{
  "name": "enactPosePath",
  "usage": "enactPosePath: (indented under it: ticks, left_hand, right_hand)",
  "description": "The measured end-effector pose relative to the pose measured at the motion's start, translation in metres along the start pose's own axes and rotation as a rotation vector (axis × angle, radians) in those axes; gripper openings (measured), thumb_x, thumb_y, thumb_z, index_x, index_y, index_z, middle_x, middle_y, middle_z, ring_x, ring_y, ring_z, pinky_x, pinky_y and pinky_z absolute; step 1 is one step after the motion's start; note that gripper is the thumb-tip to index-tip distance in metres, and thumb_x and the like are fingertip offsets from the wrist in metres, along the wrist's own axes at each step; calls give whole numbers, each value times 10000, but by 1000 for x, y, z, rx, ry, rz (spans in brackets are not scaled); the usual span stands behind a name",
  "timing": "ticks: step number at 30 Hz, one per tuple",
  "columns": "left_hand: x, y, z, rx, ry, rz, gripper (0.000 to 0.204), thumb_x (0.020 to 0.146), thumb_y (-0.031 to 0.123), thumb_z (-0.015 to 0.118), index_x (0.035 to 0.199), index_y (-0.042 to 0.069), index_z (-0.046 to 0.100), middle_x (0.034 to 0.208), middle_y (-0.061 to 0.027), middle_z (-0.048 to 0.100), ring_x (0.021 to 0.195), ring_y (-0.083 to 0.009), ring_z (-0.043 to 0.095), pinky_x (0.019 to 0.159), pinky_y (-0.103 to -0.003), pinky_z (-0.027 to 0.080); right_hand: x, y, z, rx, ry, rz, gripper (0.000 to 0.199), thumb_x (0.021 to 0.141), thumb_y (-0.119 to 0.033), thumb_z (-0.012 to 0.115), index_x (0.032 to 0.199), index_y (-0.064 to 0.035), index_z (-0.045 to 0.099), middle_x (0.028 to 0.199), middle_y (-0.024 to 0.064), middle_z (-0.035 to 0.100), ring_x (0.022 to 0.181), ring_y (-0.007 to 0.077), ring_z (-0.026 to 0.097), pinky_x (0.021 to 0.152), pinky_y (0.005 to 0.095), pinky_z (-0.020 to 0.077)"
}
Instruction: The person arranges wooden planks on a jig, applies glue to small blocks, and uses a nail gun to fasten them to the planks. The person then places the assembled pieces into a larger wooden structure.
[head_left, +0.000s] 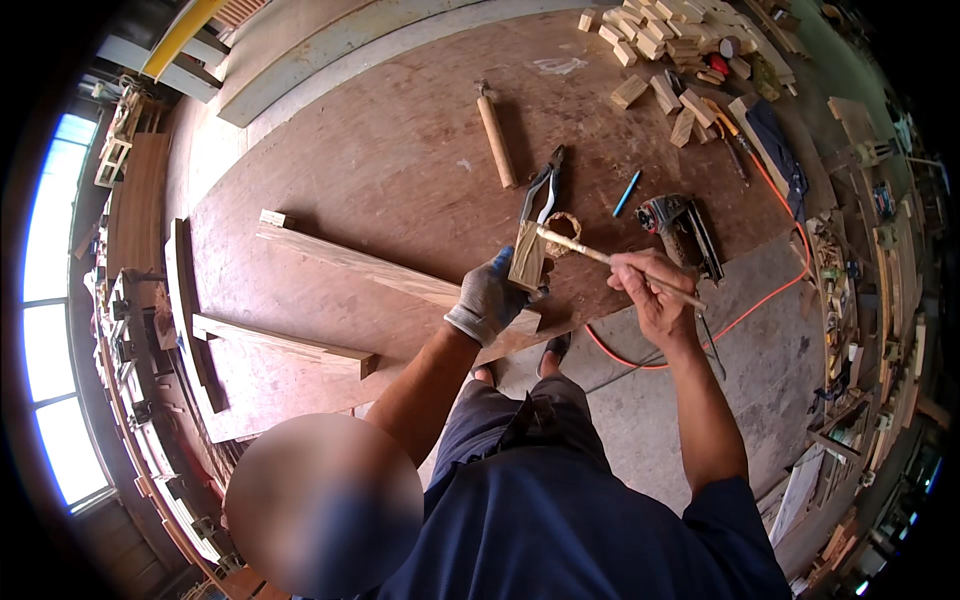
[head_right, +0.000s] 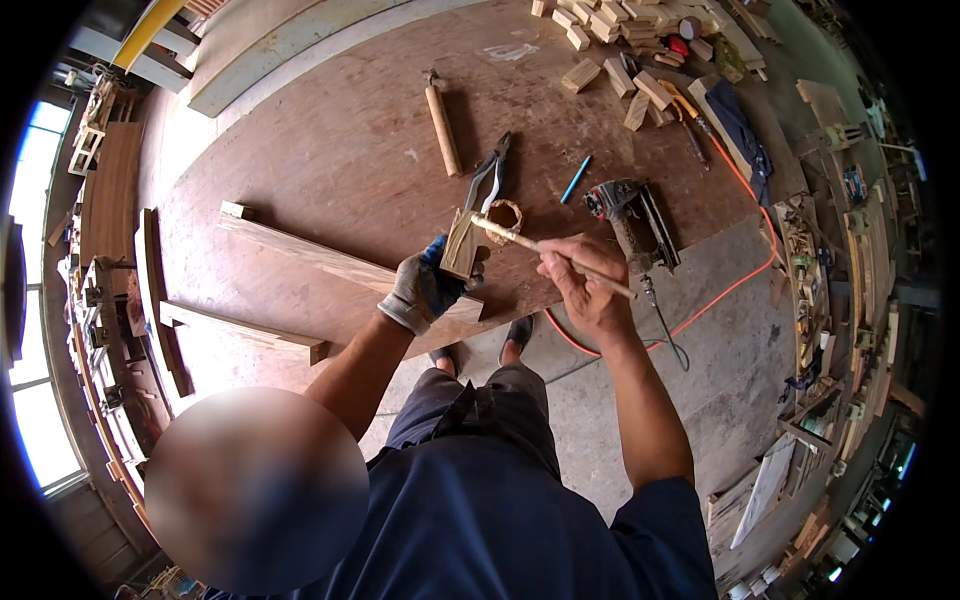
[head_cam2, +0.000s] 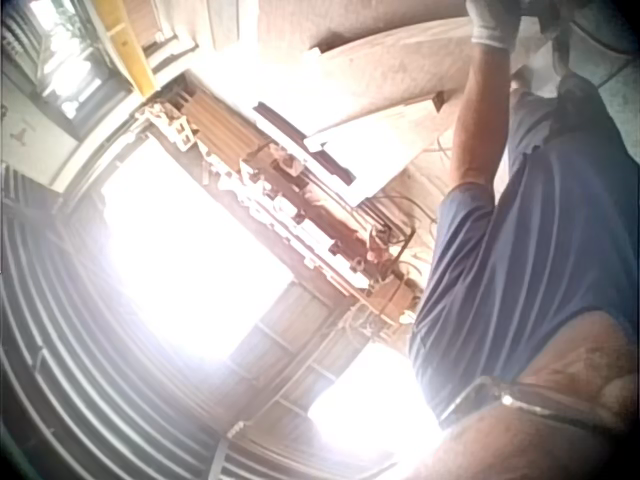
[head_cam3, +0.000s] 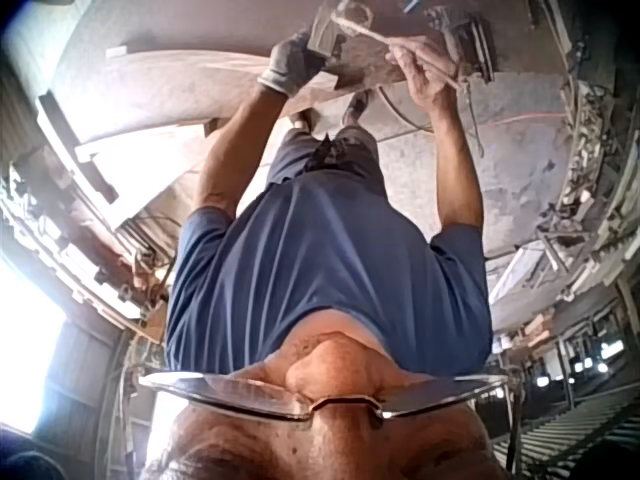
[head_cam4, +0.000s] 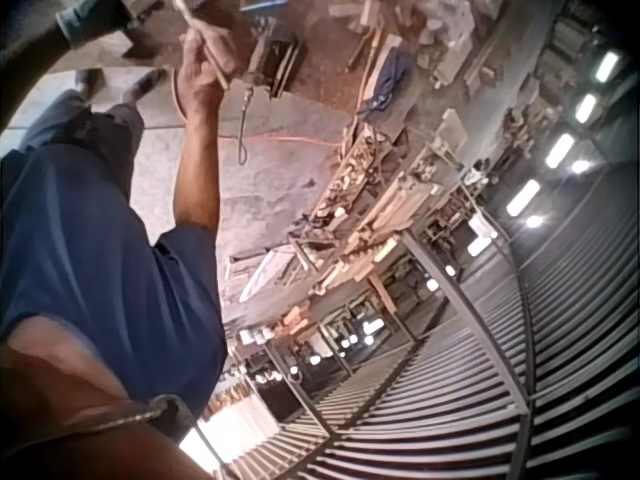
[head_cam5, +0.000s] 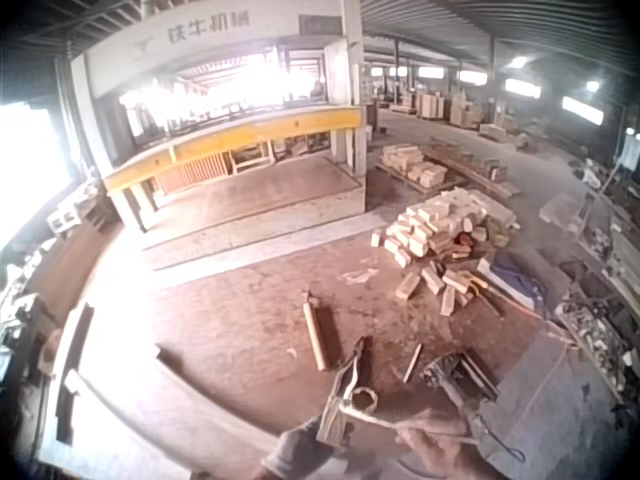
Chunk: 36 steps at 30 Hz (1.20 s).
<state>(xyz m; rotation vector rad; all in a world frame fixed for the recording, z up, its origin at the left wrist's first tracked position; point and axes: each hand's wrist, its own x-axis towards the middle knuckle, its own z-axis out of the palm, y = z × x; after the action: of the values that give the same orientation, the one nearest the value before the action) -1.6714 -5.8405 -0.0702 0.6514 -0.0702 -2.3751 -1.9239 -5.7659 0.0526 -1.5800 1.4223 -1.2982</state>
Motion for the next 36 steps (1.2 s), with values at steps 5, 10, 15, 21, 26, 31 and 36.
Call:
enactPosePath:
  ticks: [5, 10, 15, 21, 26, 31, 36]
  left_hand:
    - [2, 4, -6, -32, 92, 8, 514, 1148, 367, 424, 1482, -9, 528, 1279, -264, 678, 1024, -381, 668, 879, -498, 564]
    - [1, 3, -9, -16, -9, -5, 518, 1147, 371, 427, 1478, -14, 528, 1272, -261, 682, 1012, -372, 665, 862, -479, 557]
    - [-7, 5, 3, 44, -29, -10, 514, 1149, 359, 411, 1477, -19, 527, 1273, -269, 680, 985, -360, 656, 843, -451, 546]
    - [-5, 7, -2, -28, -33, 6, 515, 1152, 350, 380, 1473, -25, 528, 1267, -273, 681, 980, -366, 659, 850, -459, 552]
    - [3, 6, -6, -22, 112, 45, 520, 1154, 350, 380, 1465, -36, 532, 1280, -276, 684, 992, -374, 667, 861, -468, 557]
    - [3, 8, -5, -49, 75, 39, 503, 1152, 331, 382, 1466, -32, 534, 1293, -282, 686, 1050, -390, 680, 927, -481, 563]
    - [7, 9, -14, -139, -118, 10, 487, 1149, 311, 378, 1458, -29, 542, 1275, -285, 691, 1059, -399, 678, 974, -504, 561]
  right_hand:
    - [-6, -18, -13, 41, -217, -84, 172, 1049, -58, 618, 1085, 58, 739, 931, 135, 737, 827, 191, 764, 684, 297, 624]
    - [-2, -8, -12, 202, -13, 237, 242, 1079, -122, 584, 1093, 64, 739, 928, 125, 744, 786, 174, 744, 714, 301, 622]
    - [6, 5, -14, 89, 61, 119, 193, 1073, -70, 602, 1139, 54, 734, 985, 130, 745, 812, 184, 759, 730, 291, 632]
    - [2, -18, -5, -42, -80, -31, 167, 1006, -30, 670, 1136, 36, 753, 974, 125, 734, 906, 191, 755, 741, 288, 625]
    - [-11, -43, -6, -106, -259, -208, 150, 925, 2, 705, 1055, 6, 781, 952, 142, 723, 841, 242, 734, 722, 340, 604]
    - [-6, -51, -10, -163, -187, -238, 177, 909, 34, 702, 1072, 21, 769, 973, 146, 713, 836, 254, 723, 715, 339, 592]
    - [-4, -34, 2, -290, -223, -291, 222, 906, 53, 696, 1114, 19, 764, 1049, 151, 698, 852, 279, 725, 722, 358, 594]
